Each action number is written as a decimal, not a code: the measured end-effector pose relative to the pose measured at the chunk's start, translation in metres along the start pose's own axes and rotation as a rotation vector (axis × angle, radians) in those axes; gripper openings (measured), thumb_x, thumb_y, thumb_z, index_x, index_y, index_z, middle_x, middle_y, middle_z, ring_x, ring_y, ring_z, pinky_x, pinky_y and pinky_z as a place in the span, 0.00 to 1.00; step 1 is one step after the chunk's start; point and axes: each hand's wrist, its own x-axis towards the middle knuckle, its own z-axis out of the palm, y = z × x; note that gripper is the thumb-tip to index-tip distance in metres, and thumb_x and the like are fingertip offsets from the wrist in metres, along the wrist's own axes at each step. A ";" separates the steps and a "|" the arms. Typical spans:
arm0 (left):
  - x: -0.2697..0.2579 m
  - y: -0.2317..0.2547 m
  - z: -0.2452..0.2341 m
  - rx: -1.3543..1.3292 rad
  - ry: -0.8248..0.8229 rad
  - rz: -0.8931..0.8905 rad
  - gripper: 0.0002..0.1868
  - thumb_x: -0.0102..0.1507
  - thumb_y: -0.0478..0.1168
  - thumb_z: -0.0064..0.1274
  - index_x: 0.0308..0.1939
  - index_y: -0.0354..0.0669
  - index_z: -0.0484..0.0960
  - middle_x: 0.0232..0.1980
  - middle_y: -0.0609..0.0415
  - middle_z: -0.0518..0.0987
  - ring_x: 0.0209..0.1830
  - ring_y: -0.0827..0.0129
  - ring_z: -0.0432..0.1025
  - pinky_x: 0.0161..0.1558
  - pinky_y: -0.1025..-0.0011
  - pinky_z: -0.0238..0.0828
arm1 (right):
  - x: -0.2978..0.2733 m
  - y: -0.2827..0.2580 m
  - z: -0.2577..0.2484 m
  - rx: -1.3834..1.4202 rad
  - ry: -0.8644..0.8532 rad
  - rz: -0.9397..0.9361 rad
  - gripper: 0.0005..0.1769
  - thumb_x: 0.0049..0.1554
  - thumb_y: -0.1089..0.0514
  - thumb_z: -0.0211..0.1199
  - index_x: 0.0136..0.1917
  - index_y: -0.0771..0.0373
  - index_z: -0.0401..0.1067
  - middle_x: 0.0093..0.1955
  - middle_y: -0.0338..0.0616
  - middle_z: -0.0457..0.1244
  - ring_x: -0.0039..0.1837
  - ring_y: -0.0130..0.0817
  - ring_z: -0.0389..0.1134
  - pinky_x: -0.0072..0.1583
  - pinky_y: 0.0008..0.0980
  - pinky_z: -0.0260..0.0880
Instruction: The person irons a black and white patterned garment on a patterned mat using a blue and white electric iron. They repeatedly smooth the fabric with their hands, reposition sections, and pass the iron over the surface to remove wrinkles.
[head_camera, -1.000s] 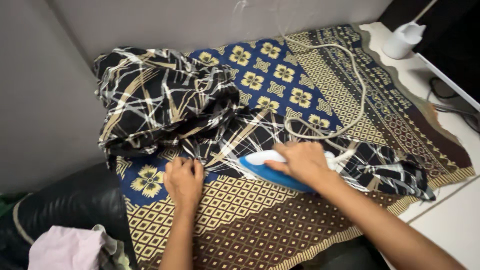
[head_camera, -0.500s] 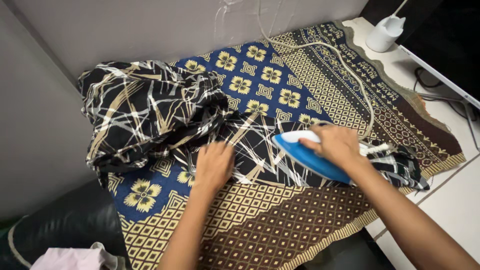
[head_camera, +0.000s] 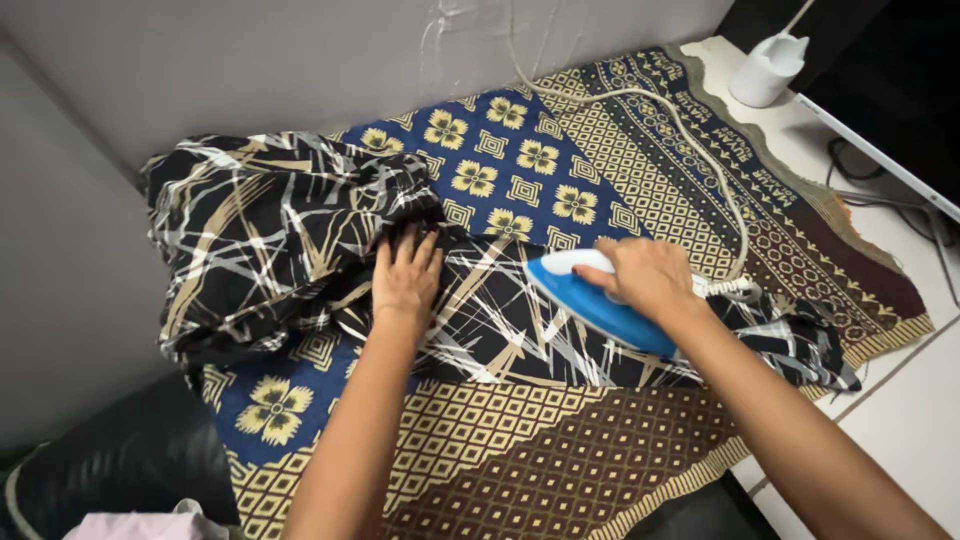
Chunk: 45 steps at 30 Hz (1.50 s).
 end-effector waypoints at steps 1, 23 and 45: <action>-0.002 0.004 0.007 0.012 0.114 -0.005 0.37 0.65 0.49 0.53 0.76 0.55 0.58 0.83 0.61 0.47 0.82 0.58 0.38 0.74 0.42 0.35 | 0.005 -0.001 -0.001 -0.012 -0.006 0.046 0.27 0.56 0.27 0.57 0.49 0.49 0.80 0.39 0.48 0.71 0.43 0.48 0.74 0.43 0.48 0.72; -0.161 -0.030 0.086 -0.609 0.421 0.002 0.28 0.62 0.46 0.45 0.67 0.46 0.69 0.76 0.45 0.60 0.78 0.49 0.50 0.73 0.49 0.45 | 0.017 -0.040 -0.007 0.033 -0.058 -0.089 0.29 0.57 0.26 0.54 0.50 0.48 0.79 0.40 0.46 0.71 0.42 0.46 0.74 0.44 0.48 0.72; -0.163 -0.032 0.081 -0.716 0.398 -0.052 0.32 0.62 0.47 0.46 0.70 0.41 0.66 0.78 0.50 0.60 0.79 0.55 0.50 0.76 0.55 0.42 | -0.002 -0.137 -0.021 0.151 -0.131 -0.226 0.27 0.53 0.28 0.57 0.51 0.48 0.78 0.36 0.48 0.70 0.39 0.46 0.74 0.39 0.48 0.72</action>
